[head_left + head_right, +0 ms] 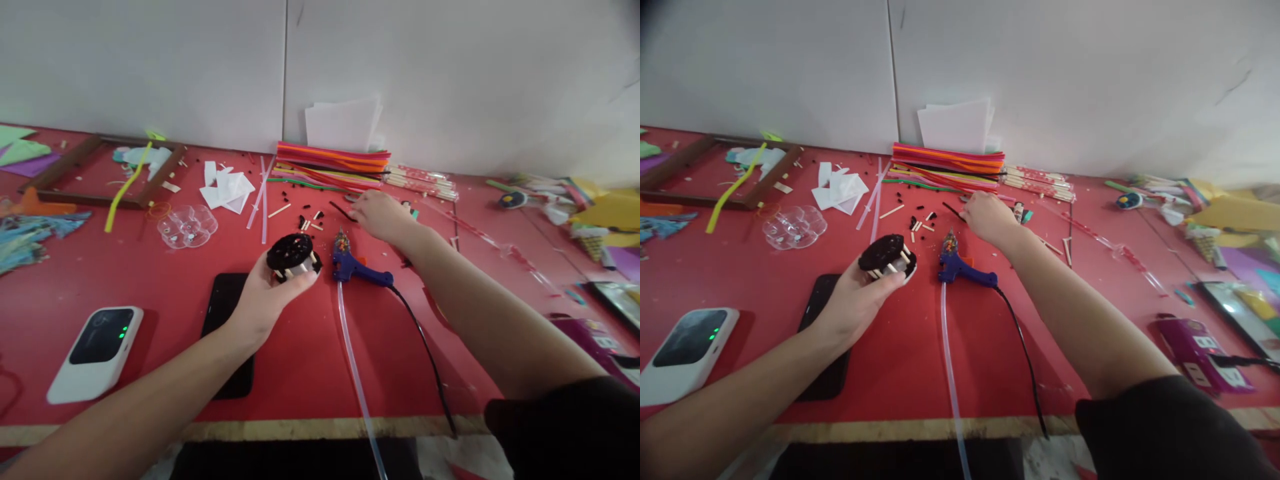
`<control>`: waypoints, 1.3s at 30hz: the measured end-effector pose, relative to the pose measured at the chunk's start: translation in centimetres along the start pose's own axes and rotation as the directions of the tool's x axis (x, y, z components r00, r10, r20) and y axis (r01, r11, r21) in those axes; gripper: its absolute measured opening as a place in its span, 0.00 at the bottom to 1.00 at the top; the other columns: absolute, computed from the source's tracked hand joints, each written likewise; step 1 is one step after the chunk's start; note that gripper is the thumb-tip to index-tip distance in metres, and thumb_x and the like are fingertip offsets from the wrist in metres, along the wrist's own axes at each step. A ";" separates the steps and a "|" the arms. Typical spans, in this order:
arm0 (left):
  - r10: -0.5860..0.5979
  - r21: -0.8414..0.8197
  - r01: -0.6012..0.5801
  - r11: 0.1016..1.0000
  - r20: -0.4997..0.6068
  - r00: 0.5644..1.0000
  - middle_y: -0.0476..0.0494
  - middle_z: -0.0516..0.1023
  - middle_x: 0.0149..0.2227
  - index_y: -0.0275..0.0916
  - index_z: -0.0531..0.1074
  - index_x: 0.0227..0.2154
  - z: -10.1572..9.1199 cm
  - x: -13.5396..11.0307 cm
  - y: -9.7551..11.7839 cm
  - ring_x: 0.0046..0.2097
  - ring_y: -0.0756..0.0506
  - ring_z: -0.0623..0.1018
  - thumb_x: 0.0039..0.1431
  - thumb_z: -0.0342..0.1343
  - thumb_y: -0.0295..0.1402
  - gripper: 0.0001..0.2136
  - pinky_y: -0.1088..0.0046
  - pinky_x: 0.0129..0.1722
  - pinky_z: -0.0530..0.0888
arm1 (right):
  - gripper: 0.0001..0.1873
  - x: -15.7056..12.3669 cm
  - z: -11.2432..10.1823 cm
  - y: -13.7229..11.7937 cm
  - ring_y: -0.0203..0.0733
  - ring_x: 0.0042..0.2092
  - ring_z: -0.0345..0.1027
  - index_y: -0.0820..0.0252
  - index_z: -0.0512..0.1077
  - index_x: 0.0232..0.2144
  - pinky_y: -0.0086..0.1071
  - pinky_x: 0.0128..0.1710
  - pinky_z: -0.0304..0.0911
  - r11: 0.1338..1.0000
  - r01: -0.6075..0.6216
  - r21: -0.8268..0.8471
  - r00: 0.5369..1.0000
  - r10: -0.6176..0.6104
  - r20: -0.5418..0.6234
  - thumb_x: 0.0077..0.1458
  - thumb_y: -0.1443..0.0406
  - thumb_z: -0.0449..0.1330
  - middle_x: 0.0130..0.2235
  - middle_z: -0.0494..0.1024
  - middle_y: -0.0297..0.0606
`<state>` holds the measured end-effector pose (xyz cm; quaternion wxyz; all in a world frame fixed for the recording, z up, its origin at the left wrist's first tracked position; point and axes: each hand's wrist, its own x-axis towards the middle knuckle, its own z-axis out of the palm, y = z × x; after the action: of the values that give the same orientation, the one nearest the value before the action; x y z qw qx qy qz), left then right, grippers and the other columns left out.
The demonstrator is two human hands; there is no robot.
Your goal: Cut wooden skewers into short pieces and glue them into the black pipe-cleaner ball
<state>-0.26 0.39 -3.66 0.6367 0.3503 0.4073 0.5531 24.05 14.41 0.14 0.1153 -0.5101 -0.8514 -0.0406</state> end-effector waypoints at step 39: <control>-0.065 0.048 0.054 0.997 0.281 0.958 0.43 0.79 0.45 0.39 0.72 0.43 0.6 -0.7 1.0 0.48 0.44 0.78 0.44 0.70 0.27 0.22 0.62 0.53 0.72 | 0.18 -12.5 -0.2 -12.0 0.40 0.37 0.73 0.54 0.72 0.49 0.36 0.38 0.72 0.817 0.267 0.511 0.868 0.026 -0.496 0.56 0.66 0.66 0.37 0.77 0.38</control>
<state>-0.21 -0.21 -2.44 0.6976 0.4258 0.3336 0.4699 19.17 -2.10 -2.04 0.4655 -0.3693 -0.8003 0.0801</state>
